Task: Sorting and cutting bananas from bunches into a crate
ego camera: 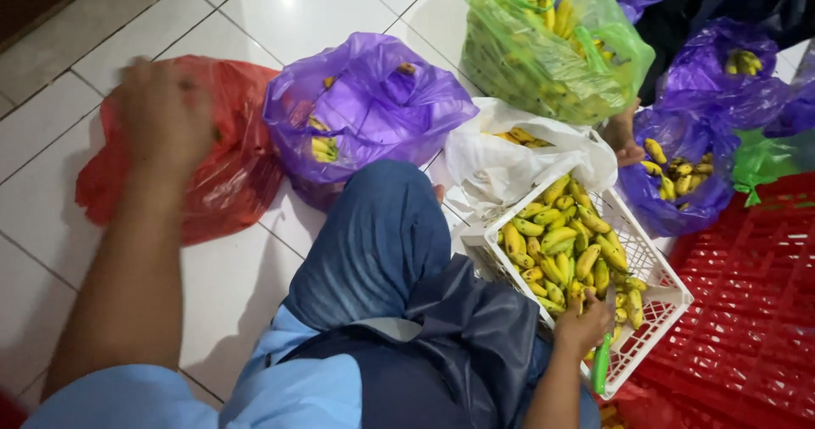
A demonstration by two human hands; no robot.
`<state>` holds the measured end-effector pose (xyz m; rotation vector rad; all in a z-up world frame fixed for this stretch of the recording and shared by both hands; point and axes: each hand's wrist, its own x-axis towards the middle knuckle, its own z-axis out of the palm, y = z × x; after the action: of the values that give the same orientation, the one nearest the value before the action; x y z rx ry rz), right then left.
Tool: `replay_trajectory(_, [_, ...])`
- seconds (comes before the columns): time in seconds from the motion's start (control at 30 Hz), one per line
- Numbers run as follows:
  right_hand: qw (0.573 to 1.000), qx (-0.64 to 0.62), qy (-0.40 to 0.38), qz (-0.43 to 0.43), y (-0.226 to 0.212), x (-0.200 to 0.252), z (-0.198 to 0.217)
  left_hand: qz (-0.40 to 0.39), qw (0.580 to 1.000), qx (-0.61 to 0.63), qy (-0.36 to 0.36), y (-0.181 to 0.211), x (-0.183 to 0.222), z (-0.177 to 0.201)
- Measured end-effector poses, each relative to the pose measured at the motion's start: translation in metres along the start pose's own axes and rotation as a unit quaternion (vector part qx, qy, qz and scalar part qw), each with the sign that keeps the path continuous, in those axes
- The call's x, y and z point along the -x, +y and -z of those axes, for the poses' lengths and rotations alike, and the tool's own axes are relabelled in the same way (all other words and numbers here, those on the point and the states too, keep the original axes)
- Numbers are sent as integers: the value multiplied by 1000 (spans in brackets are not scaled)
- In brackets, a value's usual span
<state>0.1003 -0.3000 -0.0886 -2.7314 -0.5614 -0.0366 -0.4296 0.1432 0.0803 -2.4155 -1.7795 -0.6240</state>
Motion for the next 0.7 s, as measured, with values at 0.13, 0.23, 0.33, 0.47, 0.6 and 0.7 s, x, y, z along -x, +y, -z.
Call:
replay_trajectory(0.13, [1000, 10, -15, -12, 2, 2, -2, -29, 960, 278, -18, 96, -31, -14])
replay_trajectory(0.23, [999, 21, -13, -24, 0, 3, -3, -94, 929, 347, -85, 120, -53, -110])
replay_trajectory(0.33, [999, 28, 23, 23, -2, 8, -4, 38, 853, 345, -389, 137, -78, -195])
replay_trajectory(0.47, [999, 19, 35, 33, -8, 10, -3, 387, 656, 538, -360, 165, -113, -202])
replay_trajectory(0.6, [999, 30, 10, -5, -27, 13, 9, 404, 693, 553, -226, 173, -152, -239])
replay_trajectory(0.7, [999, 42, 14, 1, -23, 10, 5, 287, 646, 686, -170, 193, -175, -179])
